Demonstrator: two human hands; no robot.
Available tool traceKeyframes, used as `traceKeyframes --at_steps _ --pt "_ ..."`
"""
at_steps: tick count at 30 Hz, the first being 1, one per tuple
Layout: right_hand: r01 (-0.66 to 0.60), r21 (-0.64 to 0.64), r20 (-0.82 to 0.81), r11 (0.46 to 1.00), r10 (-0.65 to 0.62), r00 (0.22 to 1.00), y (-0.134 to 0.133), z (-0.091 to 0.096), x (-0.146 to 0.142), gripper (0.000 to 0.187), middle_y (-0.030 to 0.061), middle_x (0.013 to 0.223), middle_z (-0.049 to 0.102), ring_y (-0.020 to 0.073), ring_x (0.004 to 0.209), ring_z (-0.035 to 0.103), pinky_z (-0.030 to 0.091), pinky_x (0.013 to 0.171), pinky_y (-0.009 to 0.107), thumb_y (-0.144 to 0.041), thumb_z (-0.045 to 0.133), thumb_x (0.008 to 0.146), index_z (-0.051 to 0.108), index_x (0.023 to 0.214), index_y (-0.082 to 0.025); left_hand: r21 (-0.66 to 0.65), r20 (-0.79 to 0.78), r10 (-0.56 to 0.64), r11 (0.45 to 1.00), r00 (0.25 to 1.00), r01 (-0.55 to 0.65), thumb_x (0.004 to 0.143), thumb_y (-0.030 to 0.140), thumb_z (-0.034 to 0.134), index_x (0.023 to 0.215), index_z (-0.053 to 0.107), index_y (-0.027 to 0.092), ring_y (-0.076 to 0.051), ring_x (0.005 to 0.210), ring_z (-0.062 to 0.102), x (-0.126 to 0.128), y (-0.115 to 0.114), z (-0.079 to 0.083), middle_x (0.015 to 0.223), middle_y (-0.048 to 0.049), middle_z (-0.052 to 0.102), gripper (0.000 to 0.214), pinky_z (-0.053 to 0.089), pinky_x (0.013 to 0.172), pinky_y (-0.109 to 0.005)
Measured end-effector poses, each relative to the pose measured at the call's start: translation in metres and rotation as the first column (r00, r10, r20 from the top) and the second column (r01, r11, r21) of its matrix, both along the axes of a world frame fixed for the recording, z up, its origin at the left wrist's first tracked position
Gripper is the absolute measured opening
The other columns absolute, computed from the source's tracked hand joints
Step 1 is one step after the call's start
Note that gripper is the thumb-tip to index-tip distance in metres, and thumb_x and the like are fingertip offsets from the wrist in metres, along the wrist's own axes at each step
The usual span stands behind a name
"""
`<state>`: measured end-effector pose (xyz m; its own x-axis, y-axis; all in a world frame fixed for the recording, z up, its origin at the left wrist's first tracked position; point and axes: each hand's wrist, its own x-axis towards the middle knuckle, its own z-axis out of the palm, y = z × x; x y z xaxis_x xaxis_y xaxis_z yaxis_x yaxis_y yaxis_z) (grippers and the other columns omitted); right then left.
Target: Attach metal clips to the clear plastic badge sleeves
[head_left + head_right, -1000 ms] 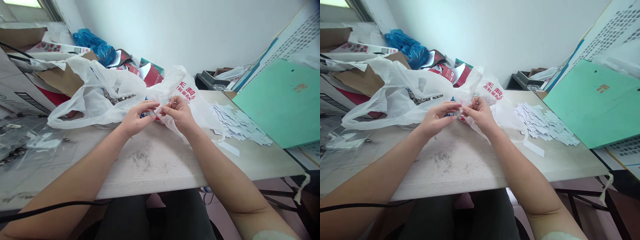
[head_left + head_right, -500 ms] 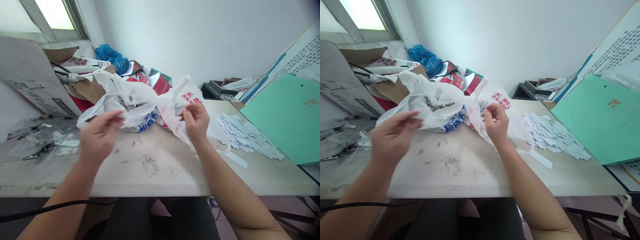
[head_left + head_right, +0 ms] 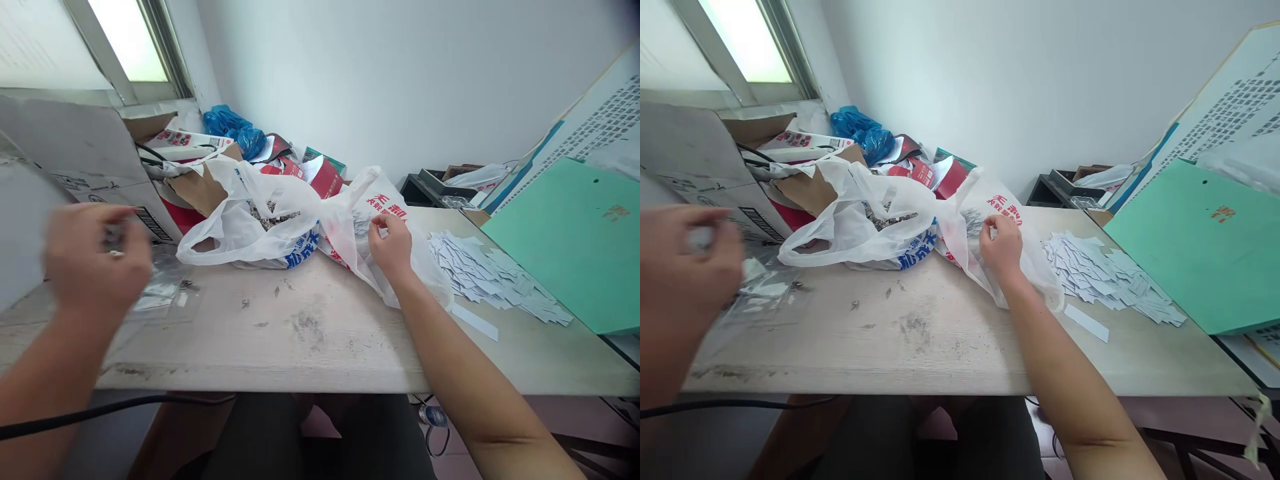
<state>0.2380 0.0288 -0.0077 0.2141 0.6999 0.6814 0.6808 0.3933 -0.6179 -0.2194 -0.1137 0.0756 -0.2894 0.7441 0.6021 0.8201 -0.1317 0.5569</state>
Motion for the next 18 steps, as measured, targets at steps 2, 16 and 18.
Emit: traceKeyframes --at_steps 2,16,18 --pt "-0.020 0.051 0.003 0.998 0.020 1.000 -0.005 -0.005 0.002 0.006 0.0104 0.100 0.082 0.0311 0.098 0.075 0.060 0.101 0.053 -0.030 0.063 0.093 0.068 0.094 -0.027 0.087 -0.261 -0.098 0.988 0.960 0.125 0.106 0.045 0.063 0.118 0.087 0.029 -0.036 0.125 0.081 0.056 0.027 0.004 0.125 -0.0047 0.089 0.031 0.065 0.117 -0.055" --pt "-0.125 0.075 -0.127 0.989 0.133 0.983 -0.009 -0.007 0.007 0.014 0.0086 0.100 0.082 0.0265 0.087 0.073 0.064 0.086 0.046 -0.039 0.066 0.095 0.073 0.096 -0.027 -0.741 -0.431 -0.445 0.671 0.785 -0.027 0.090 0.038 0.081 0.128 0.090 0.018 -0.041 0.129 0.078 0.132 0.206 -0.028 0.133 -0.0212 0.086 0.043 0.057 0.116 -0.049" --pt "-0.135 0.071 -0.124 0.988 0.143 0.982 -0.011 -0.007 0.007 0.014 0.0088 0.102 0.082 0.0267 0.088 0.073 0.065 0.087 0.047 -0.039 0.067 0.095 0.074 0.097 -0.027 -0.724 -0.441 -0.433 0.690 0.786 -0.026 0.093 0.036 0.078 0.119 0.090 0.020 -0.040 0.123 0.078 0.128 0.202 -0.028 0.127 -0.0197 0.087 0.033 0.059 0.110 -0.047"
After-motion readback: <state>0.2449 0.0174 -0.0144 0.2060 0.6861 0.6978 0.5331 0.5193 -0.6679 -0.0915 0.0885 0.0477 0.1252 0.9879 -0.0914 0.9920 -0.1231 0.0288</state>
